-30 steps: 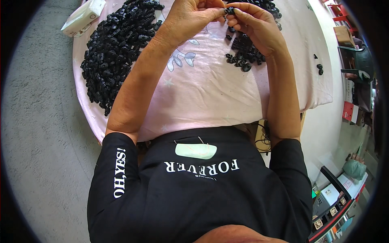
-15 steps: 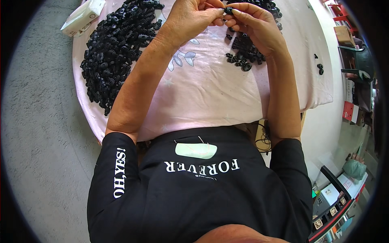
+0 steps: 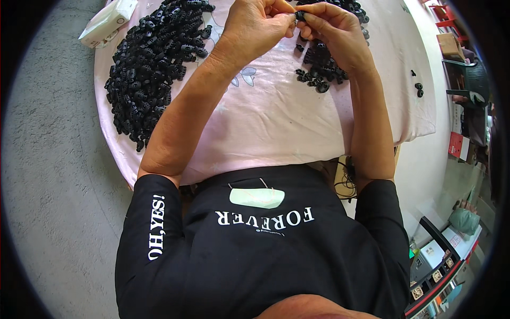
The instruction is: The person is sorting small black plastic hardware parts on a table.
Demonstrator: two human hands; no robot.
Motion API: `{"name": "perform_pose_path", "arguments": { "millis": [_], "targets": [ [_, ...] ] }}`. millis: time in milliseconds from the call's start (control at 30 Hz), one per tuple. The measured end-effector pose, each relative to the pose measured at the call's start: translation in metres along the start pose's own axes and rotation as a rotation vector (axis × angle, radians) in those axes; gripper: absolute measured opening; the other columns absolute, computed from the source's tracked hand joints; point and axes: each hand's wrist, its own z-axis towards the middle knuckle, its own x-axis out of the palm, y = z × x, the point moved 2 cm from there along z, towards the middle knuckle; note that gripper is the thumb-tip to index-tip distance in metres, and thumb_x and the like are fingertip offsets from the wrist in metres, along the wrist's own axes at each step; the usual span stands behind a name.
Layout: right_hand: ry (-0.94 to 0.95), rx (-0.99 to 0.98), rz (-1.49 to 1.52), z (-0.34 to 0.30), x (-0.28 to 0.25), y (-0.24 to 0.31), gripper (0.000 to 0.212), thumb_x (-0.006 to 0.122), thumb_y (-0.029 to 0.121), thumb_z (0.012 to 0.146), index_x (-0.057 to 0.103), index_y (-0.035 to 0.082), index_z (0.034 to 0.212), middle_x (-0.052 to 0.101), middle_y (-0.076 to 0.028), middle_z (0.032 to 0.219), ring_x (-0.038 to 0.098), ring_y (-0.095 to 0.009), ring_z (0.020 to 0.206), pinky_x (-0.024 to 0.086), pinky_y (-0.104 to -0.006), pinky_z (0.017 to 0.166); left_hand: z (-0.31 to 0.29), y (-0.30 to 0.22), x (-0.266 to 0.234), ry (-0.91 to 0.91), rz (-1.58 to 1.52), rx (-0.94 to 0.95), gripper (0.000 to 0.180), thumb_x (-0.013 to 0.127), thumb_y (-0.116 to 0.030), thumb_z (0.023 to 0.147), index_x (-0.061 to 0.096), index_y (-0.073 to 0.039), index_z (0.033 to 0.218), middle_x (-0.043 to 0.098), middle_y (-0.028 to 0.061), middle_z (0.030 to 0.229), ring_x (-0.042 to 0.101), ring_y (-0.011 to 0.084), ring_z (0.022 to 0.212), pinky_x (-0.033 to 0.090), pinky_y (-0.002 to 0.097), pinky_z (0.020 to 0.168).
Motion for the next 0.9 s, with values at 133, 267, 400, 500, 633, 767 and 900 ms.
{"name": "perform_pose_path", "arguments": {
  "millis": [133, 267, 400, 500, 633, 767, 900],
  "targets": [
    [0.003, -0.017, -0.074, 0.008, -0.008, -0.009, 0.014, 0.066, 0.009, 0.101, 0.071, -0.002, 0.109, 0.073, -0.005, 0.085, 0.066, -0.008, 0.069, 0.054, -0.0220, 0.062, -0.001, 0.000, 0.011, -0.052, 0.080, 0.022, 0.006, 0.063, 0.003, 0.094, 0.068, 0.004, 0.090, 0.071, 0.0071, 0.080, 0.065, 0.0091, 0.066, 0.054, 0.0233, 0.060],
    [-0.186, 0.200, -0.110, 0.011, -0.006, -0.017, 0.017, 0.064, 0.010, 0.102, 0.071, -0.002, 0.112, 0.072, -0.003, 0.086, 0.065, -0.008, 0.068, 0.053, -0.0221, 0.062, 0.002, 0.012, 0.008, -0.030, -0.087, 0.014, 0.005, 0.062, 0.004, 0.097, 0.066, 0.005, 0.094, 0.071, 0.0079, 0.084, 0.067, 0.0103, 0.070, 0.056, 0.0235, 0.064],
    [-0.026, 0.007, 0.071, 0.005, -0.003, -0.006, 0.021, 0.063, 0.012, 0.103, 0.070, -0.001, 0.118, 0.071, -0.002, 0.085, 0.064, -0.007, 0.068, 0.055, -0.0225, 0.063, 0.008, 0.009, 0.003, 0.054, -0.119, 0.010, 0.003, 0.064, 0.002, 0.098, 0.064, 0.005, 0.100, 0.071, 0.0079, 0.088, 0.069, 0.0115, 0.075, 0.058, 0.0228, 0.068],
    [-0.005, 0.035, 0.135, 0.003, -0.005, -0.004, 0.024, 0.063, 0.012, 0.103, 0.069, -0.002, 0.122, 0.071, -0.003, 0.086, 0.065, -0.008, 0.069, 0.055, -0.0234, 0.064, 0.006, 0.006, 0.007, 0.091, -0.183, 0.041, 0.006, 0.066, 0.002, 0.097, 0.062, 0.003, 0.102, 0.069, 0.0063, 0.089, 0.068, 0.0100, 0.075, 0.057, 0.0218, 0.067],
    [0.256, -0.166, 0.400, 0.024, -0.020, -0.031, 0.025, 0.065, 0.011, 0.102, 0.068, -0.002, 0.123, 0.072, -0.003, 0.091, 0.065, -0.009, 0.074, 0.055, -0.0230, 0.068, 0.005, -0.003, 0.011, 0.118, -0.095, 0.120, 0.009, 0.068, 0.002, 0.096, 0.061, 0.002, 0.103, 0.068, 0.0042, 0.089, 0.066, 0.0073, 0.075, 0.054, 0.0204, 0.065],
    [0.018, 0.042, 0.285, 0.007, -0.005, -0.006, 0.026, 0.068, 0.010, 0.100, 0.066, 0.000, 0.124, 0.071, -0.004, 0.100, 0.065, -0.009, 0.081, 0.054, -0.0218, 0.072, -0.003, -0.012, 0.005, 0.078, 0.065, 0.204, 0.015, 0.069, 0.001, 0.095, 0.062, 0.002, 0.109, 0.065, 0.0014, 0.087, 0.061, 0.0048, 0.074, 0.051, 0.0202, 0.063],
    [0.033, 0.024, 0.285, 0.008, -0.013, -0.009, 0.027, 0.068, 0.010, 0.099, 0.064, 0.001, 0.124, 0.070, -0.005, 0.104, 0.066, -0.009, 0.083, 0.054, -0.0220, 0.073, -0.005, -0.020, 0.006, 0.105, 0.220, 0.264, 0.026, 0.072, -0.001, 0.093, 0.065, 0.002, 0.118, 0.063, -0.0005, 0.083, 0.057, 0.0039, 0.071, 0.049, 0.0214, 0.062]
  ]
}}
